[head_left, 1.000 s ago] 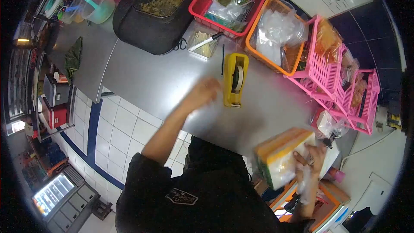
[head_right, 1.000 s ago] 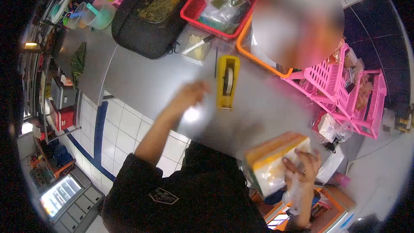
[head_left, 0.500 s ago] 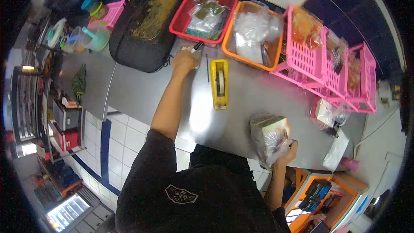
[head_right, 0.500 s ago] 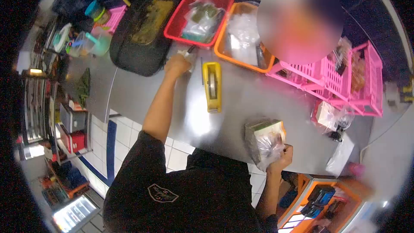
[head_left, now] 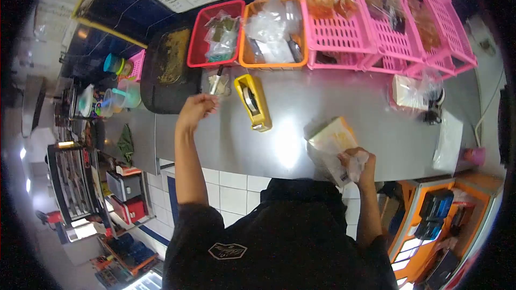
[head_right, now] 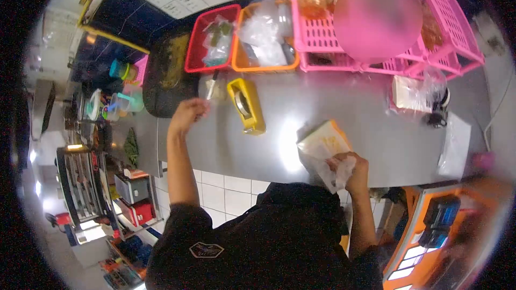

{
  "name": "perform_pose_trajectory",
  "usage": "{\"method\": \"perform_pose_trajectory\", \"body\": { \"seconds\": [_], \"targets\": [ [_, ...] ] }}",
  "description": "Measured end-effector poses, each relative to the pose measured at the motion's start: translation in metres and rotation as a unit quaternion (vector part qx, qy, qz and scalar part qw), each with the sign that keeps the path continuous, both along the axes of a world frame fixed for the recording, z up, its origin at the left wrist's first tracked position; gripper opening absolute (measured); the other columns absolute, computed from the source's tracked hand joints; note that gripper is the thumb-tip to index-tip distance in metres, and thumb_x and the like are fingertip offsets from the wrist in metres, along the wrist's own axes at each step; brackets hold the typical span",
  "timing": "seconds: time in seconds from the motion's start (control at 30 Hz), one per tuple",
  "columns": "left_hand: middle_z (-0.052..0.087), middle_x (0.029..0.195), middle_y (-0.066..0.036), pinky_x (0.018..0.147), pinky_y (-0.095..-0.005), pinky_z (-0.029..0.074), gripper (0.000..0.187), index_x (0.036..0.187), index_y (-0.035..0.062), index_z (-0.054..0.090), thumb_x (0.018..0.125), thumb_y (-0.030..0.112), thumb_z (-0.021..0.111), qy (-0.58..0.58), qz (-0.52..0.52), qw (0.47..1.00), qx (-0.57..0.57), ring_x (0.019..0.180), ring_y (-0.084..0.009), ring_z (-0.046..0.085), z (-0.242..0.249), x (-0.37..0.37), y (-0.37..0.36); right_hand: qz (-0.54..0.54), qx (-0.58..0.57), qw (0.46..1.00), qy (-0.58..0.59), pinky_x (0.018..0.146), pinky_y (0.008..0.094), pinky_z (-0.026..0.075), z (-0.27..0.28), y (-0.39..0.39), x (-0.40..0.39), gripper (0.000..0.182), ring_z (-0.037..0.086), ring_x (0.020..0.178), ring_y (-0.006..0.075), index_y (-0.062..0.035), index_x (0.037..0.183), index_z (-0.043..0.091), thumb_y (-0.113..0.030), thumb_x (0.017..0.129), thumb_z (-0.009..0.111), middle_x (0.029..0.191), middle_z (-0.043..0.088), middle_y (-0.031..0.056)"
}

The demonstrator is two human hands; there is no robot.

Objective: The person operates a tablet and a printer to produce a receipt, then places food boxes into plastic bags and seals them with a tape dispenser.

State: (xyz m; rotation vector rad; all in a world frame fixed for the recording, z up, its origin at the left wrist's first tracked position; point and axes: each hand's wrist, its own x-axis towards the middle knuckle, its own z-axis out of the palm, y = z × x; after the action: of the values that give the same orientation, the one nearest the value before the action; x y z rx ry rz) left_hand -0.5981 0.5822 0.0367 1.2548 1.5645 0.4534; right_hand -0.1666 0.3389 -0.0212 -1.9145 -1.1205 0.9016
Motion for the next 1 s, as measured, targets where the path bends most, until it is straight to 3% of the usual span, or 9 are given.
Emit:
{"method": "perform_pose_trajectory", "body": {
  "seconds": [0.1, 0.17, 0.33, 0.4, 0.47, 0.57, 0.73, 0.93, 1.0],
  "targets": [
    [0.068, 0.088, -0.003, 0.056, -0.0225, 0.049, 0.022, 0.106, 0.0039, 0.065, 0.085, 0.011, 0.067, -0.216, 0.063, 0.964, -0.144, 0.072, -0.0085, 0.064, -0.001, 0.068, -0.063, 0.046, 0.020, 0.985, 0.163, 0.078, 0.0364, 0.055, -0.015, -0.004, 0.022, 0.021, 0.069, 0.087, 0.0239, -0.0051, 0.089, 0.073, -0.005, 0.069, 0.077, 0.090, 0.072, 0.0119],
    [0.068, 0.088, -0.004, 0.063, -0.0211, 0.051, 0.025, 0.108, 0.0027, 0.064, 0.088, 0.016, 0.068, -0.243, 0.039, 0.943, -0.224, 0.076, -0.0094, 0.064, -0.004, 0.128, -0.099, 0.177, 0.100, 0.977, 0.069, 0.082, 0.0357, 0.054, -0.009, -0.001, 0.032, 0.035, 0.069, 0.089, 0.0270, -0.0084, 0.099, 0.073, -0.008, 0.064, 0.078, 0.100, 0.072, 0.0118],
    [0.067, 0.090, -0.005, 0.061, -0.0242, 0.047, 0.024, 0.103, 0.0023, 0.066, 0.088, 0.022, 0.069, -0.203, -0.081, 0.942, -0.254, 0.075, -0.0109, 0.061, -0.008, 0.243, -0.144, 0.270, 0.159, 0.949, -0.044, 0.088, 0.0387, 0.052, -0.001, -0.002, 0.036, 0.038, 0.066, 0.095, 0.0285, -0.0126, 0.106, 0.070, -0.008, 0.068, 0.071, 0.103, 0.070, 0.0104],
    [0.068, 0.092, -0.006, 0.066, -0.0273, 0.049, 0.026, 0.103, 0.0006, 0.068, 0.088, 0.021, 0.068, -0.196, -0.118, 0.943, -0.243, 0.078, -0.0133, 0.062, -0.019, 0.250, -0.145, 0.293, 0.149, 0.940, -0.088, 0.091, 0.0409, 0.050, 0.008, 0.005, 0.031, 0.035, 0.065, 0.098, 0.0289, -0.0143, 0.107, 0.069, -0.011, 0.072, 0.068, 0.103, 0.070, 0.0099],
    [0.067, 0.088, -0.006, 0.058, -0.0233, 0.051, 0.027, 0.104, 0.0002, 0.068, 0.087, 0.020, 0.069, -0.186, -0.195, 0.945, -0.188, 0.074, -0.0119, 0.062, -0.029, 0.252, -0.144, 0.283, 0.271, 0.862, -0.322, 0.091, 0.0433, 0.048, 0.026, 0.008, 0.030, 0.020, 0.062, 0.103, 0.0242, -0.0146, 0.094, 0.069, -0.013, 0.074, 0.066, 0.100, 0.067, 0.0039],
    [0.067, 0.091, -0.008, 0.058, -0.0255, 0.053, 0.028, 0.109, -0.0019, 0.066, 0.088, 0.017, 0.065, -0.226, -0.184, 0.932, -0.217, 0.072, -0.0133, 0.063, -0.038, 0.246, -0.141, 0.290, 0.338, 0.810, -0.381, 0.090, 0.0457, 0.046, 0.042, 0.017, 0.032, 0.011, 0.060, 0.099, 0.0216, -0.0167, 0.089, 0.065, -0.020, 0.080, 0.060, 0.092, 0.062, 0.0011],
    [0.068, 0.094, -0.010, 0.061, -0.0276, 0.056, 0.026, 0.110, -0.0019, 0.065, 0.088, 0.012, 0.060, -0.185, -0.183, 0.943, -0.207, 0.078, -0.0146, 0.066, -0.018, 0.254, -0.150, 0.295, 0.303, 0.804, -0.419, 0.087, 0.0431, 0.045, 0.035, 0.007, 0.025, 0.009, 0.057, 0.080, 0.0179, -0.0160, 0.083, 0.060, -0.024, 0.081, 0.057, 0.074, 0.051, 0.0008],
    [0.068, 0.088, -0.007, 0.066, -0.0279, 0.055, 0.019, 0.101, 0.0019, 0.067, 0.088, 0.015, 0.064, -0.184, -0.097, 0.946, -0.248, 0.078, -0.0155, 0.067, -0.007, 0.264, -0.179, 0.240, 0.097, 0.910, -0.324, 0.062, 0.0399, 0.051, 0.039, -0.004, 0.006, 0.015, 0.064, 0.065, 0.0254, -0.0103, 0.070, 0.064, -0.020, 0.080, 0.061, 0.070, 0.063, 0.0068],
    [0.068, 0.089, -0.007, 0.067, -0.0274, 0.054, 0.021, 0.101, 0.0022, 0.067, 0.091, 0.019, 0.064, -0.229, -0.109, 0.945, -0.204, 0.079, -0.0158, 0.067, -0.010, 0.268, -0.187, 0.070, 0.028, 0.997, 0.031, 0.053, 0.0361, 0.052, 0.025, -0.003, 0.010, 0.025, 0.064, 0.056, 0.0244, -0.0028, 0.068, 0.067, -0.020, 0.086, 0.062, 0.067, 0.066, 0.0106]
  ]
}}
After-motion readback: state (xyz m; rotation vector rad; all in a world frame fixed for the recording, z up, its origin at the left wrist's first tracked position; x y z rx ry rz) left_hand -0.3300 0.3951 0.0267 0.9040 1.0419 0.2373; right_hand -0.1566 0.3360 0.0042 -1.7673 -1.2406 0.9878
